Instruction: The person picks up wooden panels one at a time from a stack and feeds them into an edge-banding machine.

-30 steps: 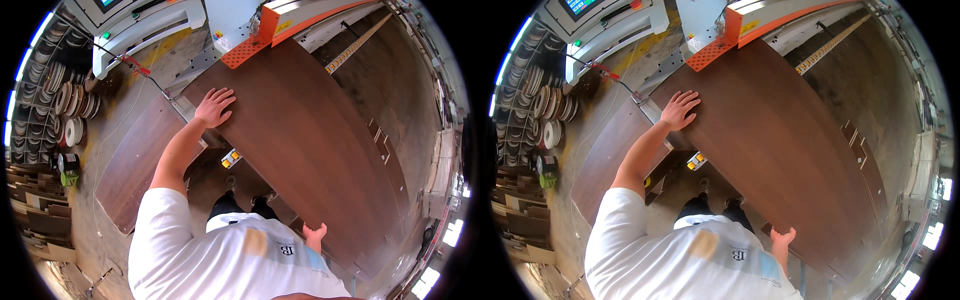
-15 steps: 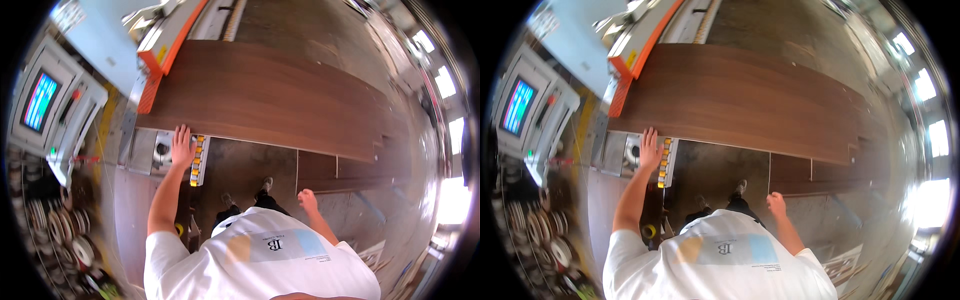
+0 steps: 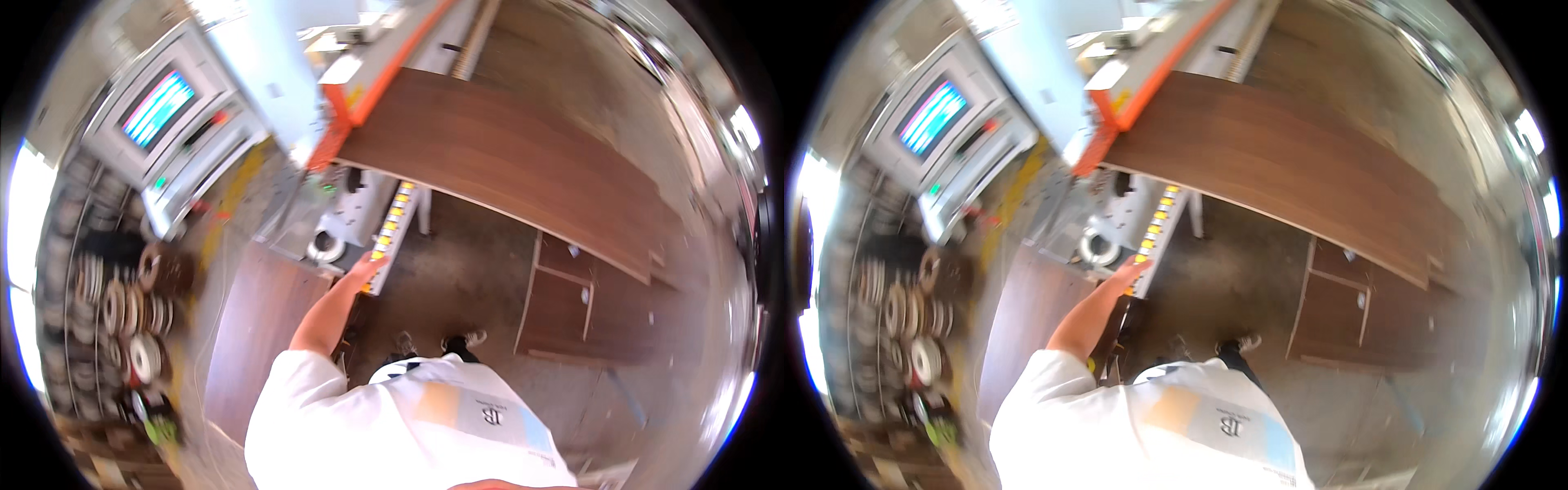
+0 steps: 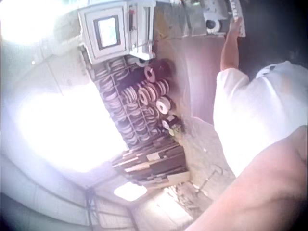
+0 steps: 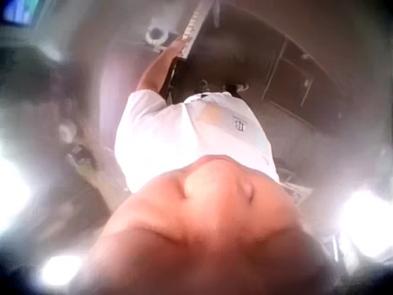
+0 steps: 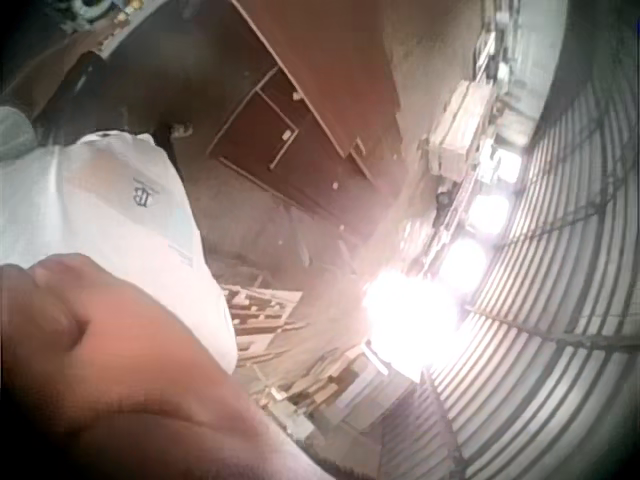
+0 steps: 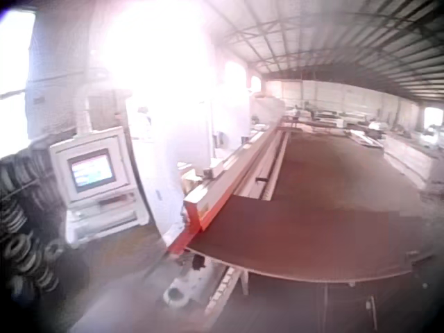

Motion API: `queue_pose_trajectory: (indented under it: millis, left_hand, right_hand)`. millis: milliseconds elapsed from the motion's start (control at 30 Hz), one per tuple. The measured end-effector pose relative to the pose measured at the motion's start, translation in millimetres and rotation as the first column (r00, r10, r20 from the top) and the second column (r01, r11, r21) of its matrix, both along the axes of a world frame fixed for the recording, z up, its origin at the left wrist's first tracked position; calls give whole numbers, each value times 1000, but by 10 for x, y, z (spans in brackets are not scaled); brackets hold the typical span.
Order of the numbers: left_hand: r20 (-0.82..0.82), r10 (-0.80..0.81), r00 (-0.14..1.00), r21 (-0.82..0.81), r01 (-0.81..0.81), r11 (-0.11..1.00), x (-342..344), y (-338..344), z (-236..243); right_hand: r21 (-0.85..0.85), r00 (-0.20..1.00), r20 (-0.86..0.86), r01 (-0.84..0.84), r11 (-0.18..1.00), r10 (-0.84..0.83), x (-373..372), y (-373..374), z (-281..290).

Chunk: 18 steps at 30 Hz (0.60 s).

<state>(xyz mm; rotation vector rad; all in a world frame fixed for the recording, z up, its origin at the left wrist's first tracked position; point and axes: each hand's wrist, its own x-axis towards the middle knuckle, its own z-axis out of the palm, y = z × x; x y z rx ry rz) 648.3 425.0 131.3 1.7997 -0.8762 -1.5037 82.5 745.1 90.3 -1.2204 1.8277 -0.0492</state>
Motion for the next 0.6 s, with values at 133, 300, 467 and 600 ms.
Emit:
queue_pose_trajectory:
  millis: [133, 300, 467, 600]
  left_hand:
    - [105, -45, 993, 77, 37, 996, -86, -1, 137]
    - [134, -37, 990, 73, 27, 997, 13, 221, 175]
    - [37, -71, 997, 86, 68, 994, -323, 35, 242]
    - [-31, 47, 998, 57, -46, 997, -250, 76, 91]
  right_hand:
    - [-42, 998, -6, -63, 997, 63, -139, -390, 78]
    - [-96, 972, -45, -236, 967, 232, -292, -706, 200]
    - [-226, 907, -198, -410, 884, 371, -613, -673, 270]
    - [-306, 993, 36, -94, 948, 110, -469, -687, 197]
